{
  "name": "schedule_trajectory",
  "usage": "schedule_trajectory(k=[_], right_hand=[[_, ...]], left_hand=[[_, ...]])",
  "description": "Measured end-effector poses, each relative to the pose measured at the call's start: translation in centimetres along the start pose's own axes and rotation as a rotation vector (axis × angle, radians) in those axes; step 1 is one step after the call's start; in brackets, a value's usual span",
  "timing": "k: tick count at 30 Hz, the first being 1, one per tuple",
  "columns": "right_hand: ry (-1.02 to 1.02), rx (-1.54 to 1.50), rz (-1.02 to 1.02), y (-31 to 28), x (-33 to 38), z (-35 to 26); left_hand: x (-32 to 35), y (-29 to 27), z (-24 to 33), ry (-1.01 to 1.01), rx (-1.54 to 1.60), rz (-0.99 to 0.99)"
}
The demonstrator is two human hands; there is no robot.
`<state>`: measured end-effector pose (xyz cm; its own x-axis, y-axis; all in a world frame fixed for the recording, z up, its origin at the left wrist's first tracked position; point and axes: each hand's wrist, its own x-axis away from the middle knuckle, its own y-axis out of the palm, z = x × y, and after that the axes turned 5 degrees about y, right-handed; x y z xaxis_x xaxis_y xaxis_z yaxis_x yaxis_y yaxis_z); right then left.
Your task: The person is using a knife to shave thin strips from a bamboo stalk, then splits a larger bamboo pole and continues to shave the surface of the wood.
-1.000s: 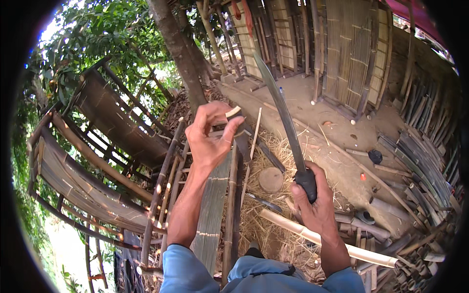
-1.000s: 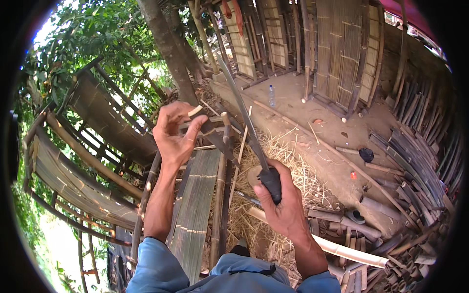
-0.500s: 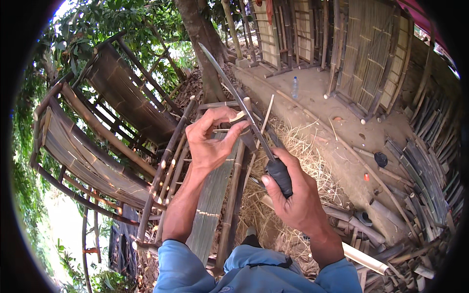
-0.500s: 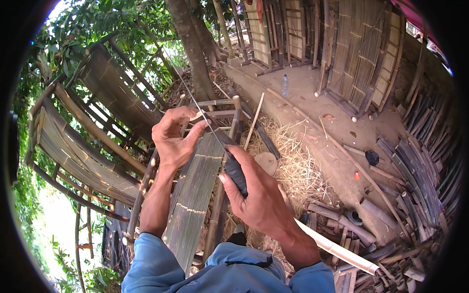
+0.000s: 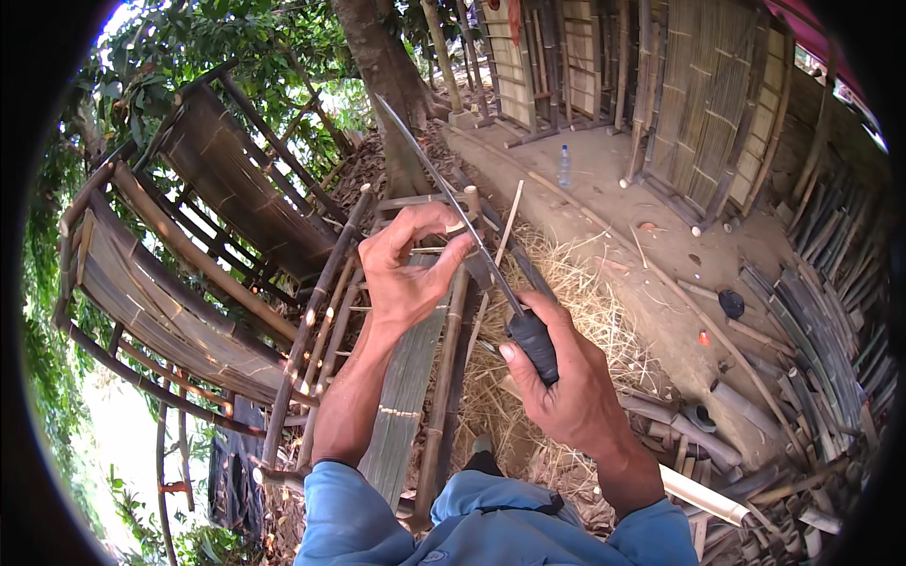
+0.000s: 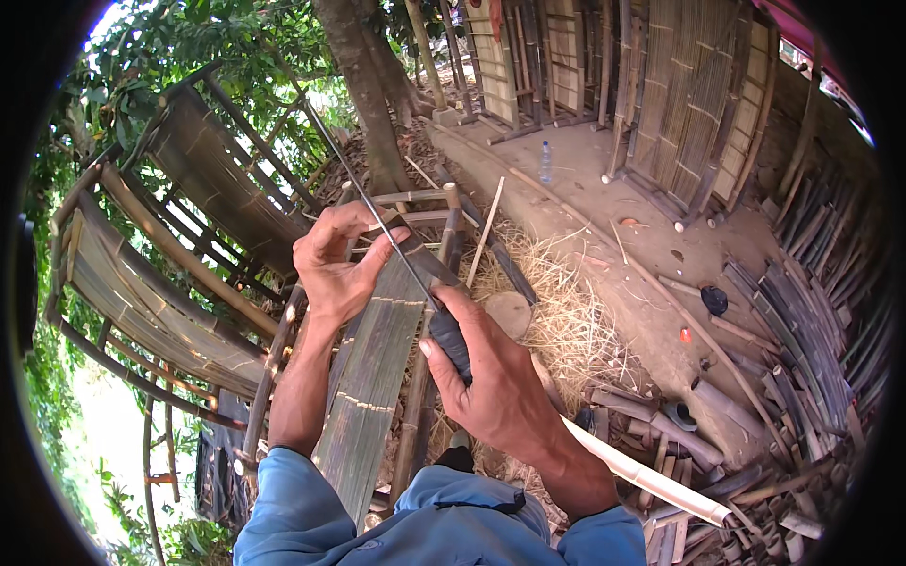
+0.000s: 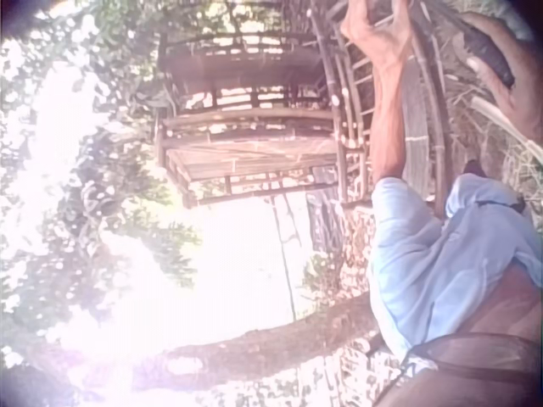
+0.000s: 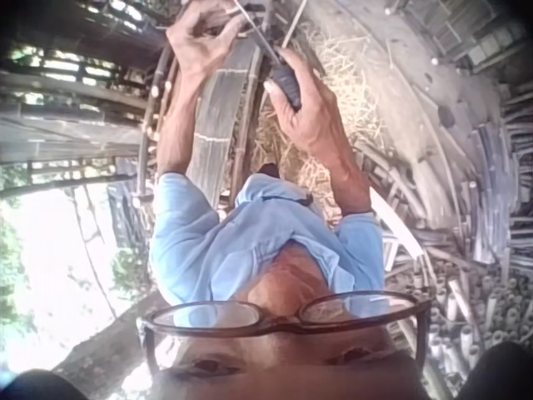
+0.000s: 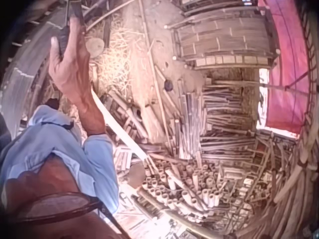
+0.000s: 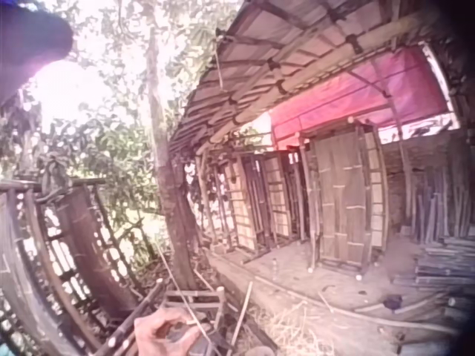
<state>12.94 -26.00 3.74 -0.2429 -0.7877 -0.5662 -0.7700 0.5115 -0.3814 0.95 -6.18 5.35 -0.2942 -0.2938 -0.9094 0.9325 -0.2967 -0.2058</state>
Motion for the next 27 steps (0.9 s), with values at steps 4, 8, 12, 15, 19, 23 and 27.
schedule_trajectory(k=[4, 8, 12, 15, 19, 23, 27], right_hand=[[0.008, 0.011, 0.038, 0.0, 0.0, 0.1], [0.129, 0.087, -0.034, -0.3, -0.1, 0.3], [0.100, 0.097, 0.000, -1.0, -0.5, 0.4], [0.115, 0.146, 0.030, -1.9, -0.6, 0.2], [0.174, 0.160, 0.004, -2.4, -0.9, 0.0], [0.269, 0.182, -0.009, -3.5, -1.2, -0.8], [0.288, 0.204, -0.016, -3.5, -0.9, -1.4]], left_hand=[[-0.2, 0.4, 0.3, -0.004, -0.016, -0.001], [-0.4, 1.0, 0.5, -0.004, -0.021, -0.011], [-0.7, 1.5, 0.5, -0.026, 0.001, -0.016], [-2.4, 0.5, 1.3, 0.222, -0.116, -0.017], [-12.1, -1.5, 7.7, 0.384, -0.419, -0.040], [-21.2, -0.7, 8.0, 0.596, -0.540, -0.166], [-19.8, 4.1, -2.8, 0.336, -1.125, -0.418]])
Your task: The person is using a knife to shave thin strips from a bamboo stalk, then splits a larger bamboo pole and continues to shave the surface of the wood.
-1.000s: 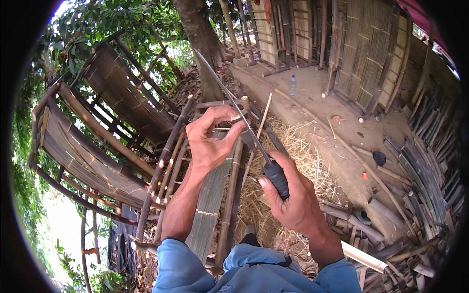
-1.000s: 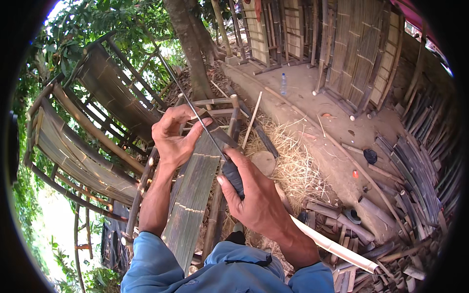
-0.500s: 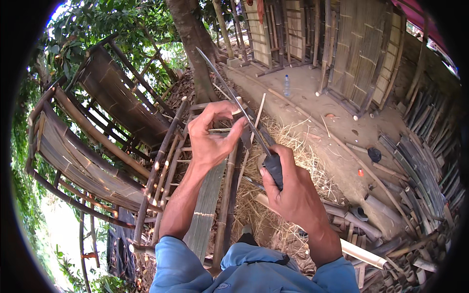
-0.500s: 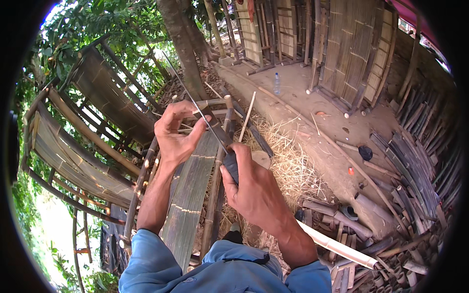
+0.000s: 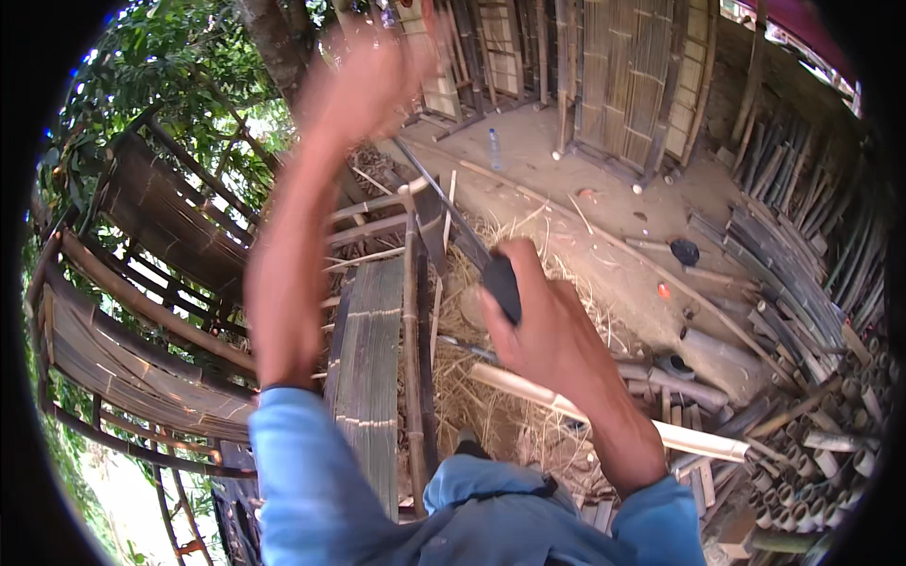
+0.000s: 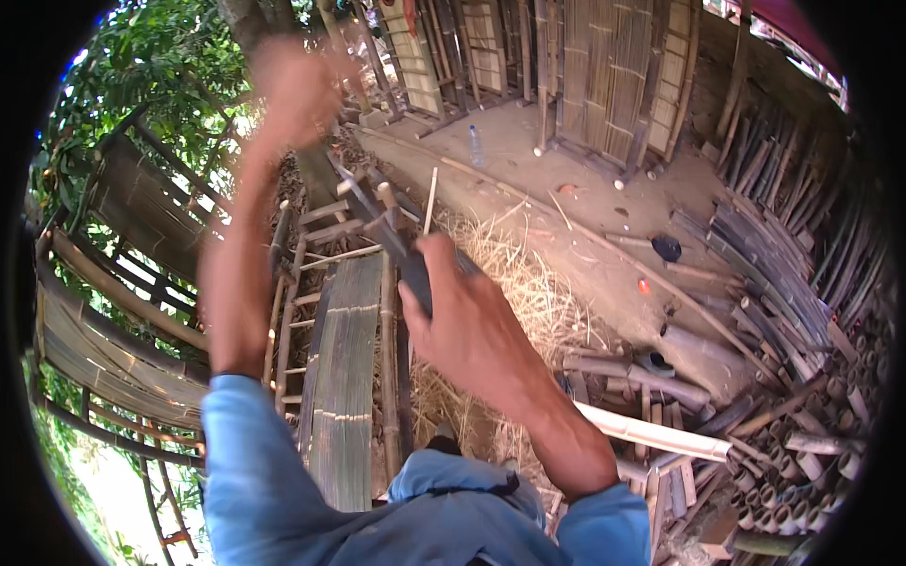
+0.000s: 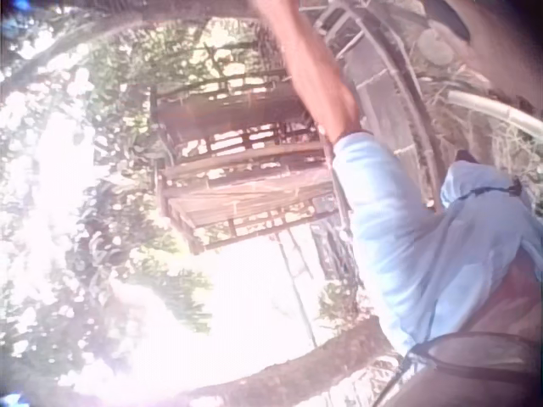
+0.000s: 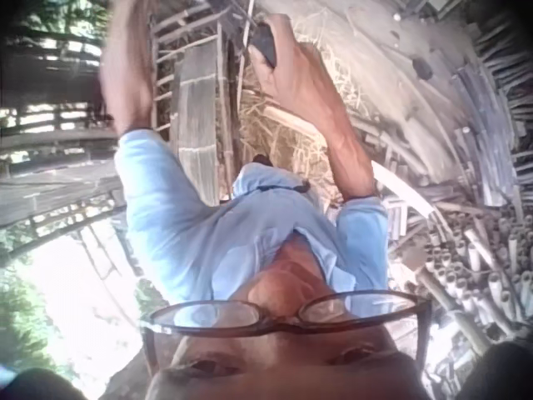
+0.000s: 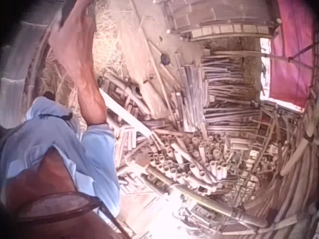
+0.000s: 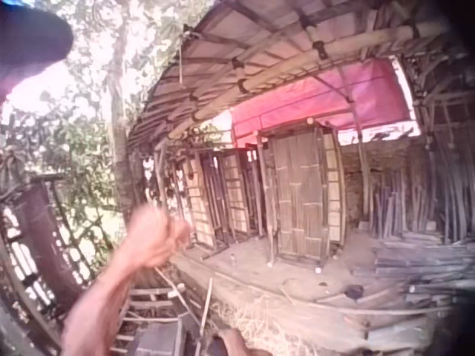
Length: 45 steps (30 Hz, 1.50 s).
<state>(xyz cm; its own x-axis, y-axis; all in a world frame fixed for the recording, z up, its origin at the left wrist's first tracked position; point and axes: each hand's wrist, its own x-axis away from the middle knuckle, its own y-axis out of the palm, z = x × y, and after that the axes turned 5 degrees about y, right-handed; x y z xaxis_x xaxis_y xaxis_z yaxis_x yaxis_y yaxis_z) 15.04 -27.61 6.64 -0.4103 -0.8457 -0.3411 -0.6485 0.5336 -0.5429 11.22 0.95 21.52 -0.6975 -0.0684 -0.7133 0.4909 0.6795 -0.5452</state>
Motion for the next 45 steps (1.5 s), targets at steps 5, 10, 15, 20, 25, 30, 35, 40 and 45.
schedule_trajectory(k=[5, 10, 15, 20, 25, 30, 35, 40, 45], right_hand=[[0.308, -0.107, 0.012, 3.3, -1.1, 5.2], [0.239, -0.177, -0.042, 1.9, -0.2, 9.4], [0.147, -0.018, -0.149, -1.1, 1.3, 12.0], [0.119, 0.048, -0.066, -1.7, 0.8, 12.1], [-0.047, 0.487, 0.121, -2.2, -1.7, 15.8], [0.155, 0.070, -0.123, -1.1, -4.0, 12.5], [0.586, 0.251, -0.520, 7.3, -7.1, 19.3], [0.340, 0.079, -0.172, 13.0, -9.5, 25.0], [0.376, -0.071, -0.250, 11.2, -12.0, 13.1]], left_hand=[[2.4, 5.6, 5.4, -0.143, 0.838, -0.235], [4.4, 4.6, 7.1, 0.041, 0.784, -0.582], [9.9, 0.1, 4.8, 0.491, 0.867, -0.590], [11.9, -0.1, 5.8, 0.481, 0.526, -0.510], [14.5, 5.7, 6.0, 0.590, 0.310, 0.062], [11.1, 4.1, 5.9, 0.382, 0.608, -0.026], [11.1, -0.2, 9.2, 0.287, 0.875, -0.072], [13.4, 4.1, 11.5, 0.160, 1.150, -0.034], [9.0, 5.4, 3.9, -0.018, 0.869, 0.551]])
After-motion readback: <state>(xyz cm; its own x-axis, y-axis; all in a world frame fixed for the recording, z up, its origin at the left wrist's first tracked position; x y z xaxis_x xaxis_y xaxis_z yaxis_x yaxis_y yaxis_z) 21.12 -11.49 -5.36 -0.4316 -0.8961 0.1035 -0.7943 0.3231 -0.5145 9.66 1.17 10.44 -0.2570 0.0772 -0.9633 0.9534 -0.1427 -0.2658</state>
